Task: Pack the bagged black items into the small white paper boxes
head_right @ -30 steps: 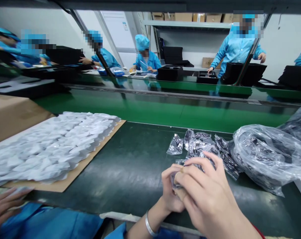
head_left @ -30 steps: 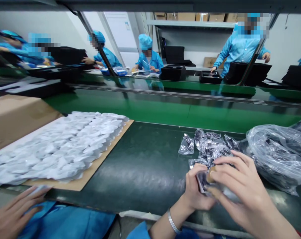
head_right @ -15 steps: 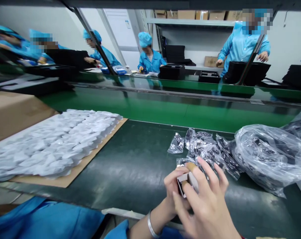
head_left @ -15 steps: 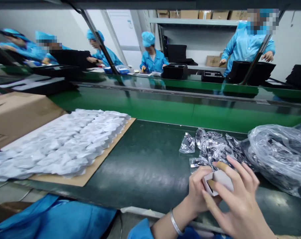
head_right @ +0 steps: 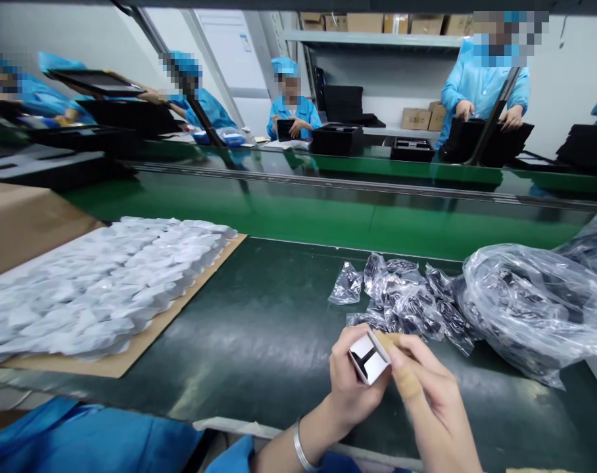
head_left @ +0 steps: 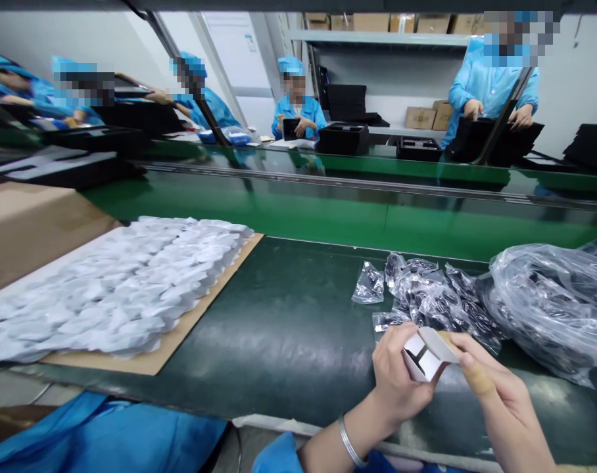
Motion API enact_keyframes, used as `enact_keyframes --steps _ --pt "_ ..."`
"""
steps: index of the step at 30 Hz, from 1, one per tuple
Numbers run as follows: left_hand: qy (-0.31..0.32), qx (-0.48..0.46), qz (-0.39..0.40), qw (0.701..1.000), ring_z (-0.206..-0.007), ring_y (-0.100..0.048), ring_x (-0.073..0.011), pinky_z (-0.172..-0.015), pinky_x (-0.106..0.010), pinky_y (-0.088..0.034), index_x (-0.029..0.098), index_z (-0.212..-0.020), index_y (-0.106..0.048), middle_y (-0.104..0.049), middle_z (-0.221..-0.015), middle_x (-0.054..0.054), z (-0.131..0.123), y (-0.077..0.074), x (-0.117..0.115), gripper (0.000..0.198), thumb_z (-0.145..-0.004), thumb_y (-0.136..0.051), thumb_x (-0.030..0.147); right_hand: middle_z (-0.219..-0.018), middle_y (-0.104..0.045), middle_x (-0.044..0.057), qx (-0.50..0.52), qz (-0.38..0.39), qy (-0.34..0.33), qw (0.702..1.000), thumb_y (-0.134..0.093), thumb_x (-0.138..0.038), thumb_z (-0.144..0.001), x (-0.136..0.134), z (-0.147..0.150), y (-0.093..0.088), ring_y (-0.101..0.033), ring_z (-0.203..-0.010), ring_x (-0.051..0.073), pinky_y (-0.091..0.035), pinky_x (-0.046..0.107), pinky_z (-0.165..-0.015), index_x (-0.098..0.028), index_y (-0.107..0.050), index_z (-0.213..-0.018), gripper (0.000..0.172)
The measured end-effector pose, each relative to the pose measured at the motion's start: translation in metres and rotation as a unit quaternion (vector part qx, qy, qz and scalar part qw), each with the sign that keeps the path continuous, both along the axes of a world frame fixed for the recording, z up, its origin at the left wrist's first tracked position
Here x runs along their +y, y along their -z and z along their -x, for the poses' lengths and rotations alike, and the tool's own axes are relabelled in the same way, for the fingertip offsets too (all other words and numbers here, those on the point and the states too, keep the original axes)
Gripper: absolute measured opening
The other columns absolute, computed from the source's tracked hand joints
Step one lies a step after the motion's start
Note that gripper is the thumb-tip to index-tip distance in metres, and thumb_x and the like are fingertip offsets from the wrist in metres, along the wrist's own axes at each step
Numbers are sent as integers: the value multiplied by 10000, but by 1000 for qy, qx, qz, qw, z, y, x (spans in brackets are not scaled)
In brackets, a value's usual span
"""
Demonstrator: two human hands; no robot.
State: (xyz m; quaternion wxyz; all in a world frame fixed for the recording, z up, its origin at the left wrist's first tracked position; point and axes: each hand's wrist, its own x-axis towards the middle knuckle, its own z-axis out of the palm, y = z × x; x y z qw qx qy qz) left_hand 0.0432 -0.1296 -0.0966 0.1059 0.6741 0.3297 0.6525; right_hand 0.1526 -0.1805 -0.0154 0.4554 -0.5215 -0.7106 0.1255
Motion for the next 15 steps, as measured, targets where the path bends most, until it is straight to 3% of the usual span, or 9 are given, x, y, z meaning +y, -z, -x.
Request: enact_keyframes --steps 7,15 --pt "1 -33 14 999 -826 -686 -207 -720 -366 -617 205 -1411 -329 -633 -1080 -121 -3 19 -1 602 -912 -625 366 -1033 -702 65 -70 -59 27 995 -663 -254 -880 -2 12 -4 -709 -894 147 -589 180 -745 -216 -738 -1076 214" --pt "-34 27 0 999 -812 -708 -210 -710 -342 -625 145 -1462 -275 -668 -1029 -138 1 13 -3 618 -946 -556 336 -966 -707 43 -147 -121 65 979 -575 -173 -919 -6 10 1 -693 -837 129 -557 210 -694 -220 -705 -1100 228"
